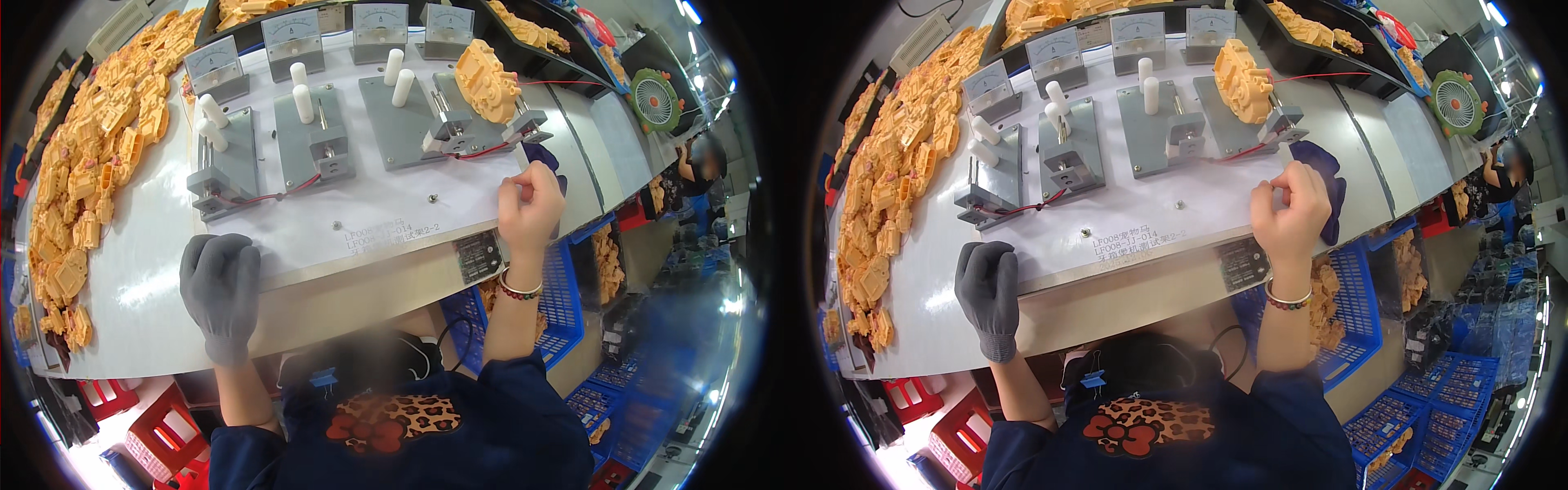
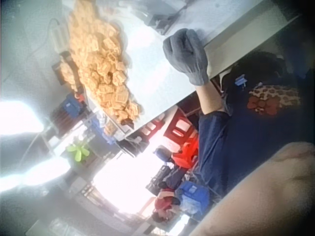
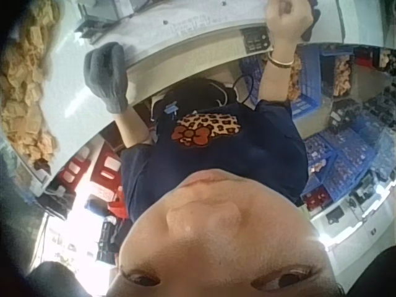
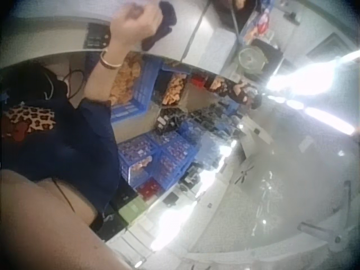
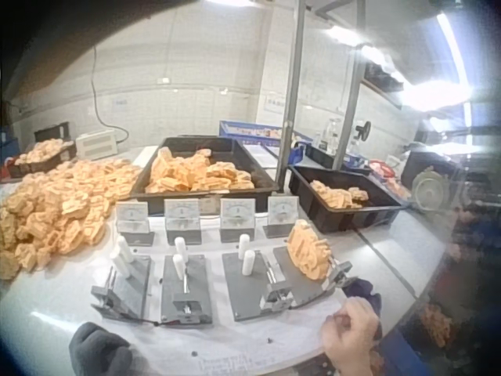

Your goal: Testing and inspecting yellow plastic electronic components using a specialized test station with meters.

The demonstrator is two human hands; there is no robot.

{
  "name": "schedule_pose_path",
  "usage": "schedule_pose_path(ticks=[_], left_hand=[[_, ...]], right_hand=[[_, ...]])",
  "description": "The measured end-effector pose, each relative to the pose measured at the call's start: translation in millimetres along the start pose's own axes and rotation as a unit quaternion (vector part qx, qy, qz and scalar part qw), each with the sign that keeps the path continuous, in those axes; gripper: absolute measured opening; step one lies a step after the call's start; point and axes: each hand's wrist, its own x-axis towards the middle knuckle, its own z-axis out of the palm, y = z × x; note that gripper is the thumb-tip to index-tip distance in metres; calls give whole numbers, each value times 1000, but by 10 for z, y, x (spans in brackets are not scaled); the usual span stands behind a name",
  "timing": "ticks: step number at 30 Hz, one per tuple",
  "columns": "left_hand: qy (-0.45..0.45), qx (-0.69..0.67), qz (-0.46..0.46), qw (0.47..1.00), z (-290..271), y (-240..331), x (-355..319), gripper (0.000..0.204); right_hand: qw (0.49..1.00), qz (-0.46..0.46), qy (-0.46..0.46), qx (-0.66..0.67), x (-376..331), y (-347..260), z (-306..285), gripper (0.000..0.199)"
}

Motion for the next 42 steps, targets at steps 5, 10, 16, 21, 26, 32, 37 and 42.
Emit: schedule_pose_path(ticks=[5, 10, 16, 21, 26, 32, 37, 42], left_hand=[[-6, 1, -2, 1000, 2, 25, 6, 7], [-19, 34, 60, 997, -6, -9, 19, 7], [-3, 27, 18, 999, 5, 15, 18, 9], [-4, 33, 21, 999, 3, -10, 12, 11], [-9, 26, 20, 999, -4, 9, 22, 11], [-7, 17, 16, 1000, -2, 11, 14, 9], [-28, 20, 60, 998, -26, -28, 15, 7], [-26, 20, 60, 998, -20, -41, 10, 7]], right_hand=[[998, 13, -6, 55, 28, -29, -81, 12], [992, 10, -92, 85, 76, 158, -132, 12], [975, 62, -144, 160, 58, 283, -178, 14], [966, 63, -156, 196, 57, 264, -207, 18], [962, 70, -151, 216, 54, 267, -207, 17], [959, 111, -157, 206, 96, 290, -195, 14], [958, 112, -137, 225, 59, 315, -170, 15], [961, 107, -136, 216, 56, 292, -168, 14]])
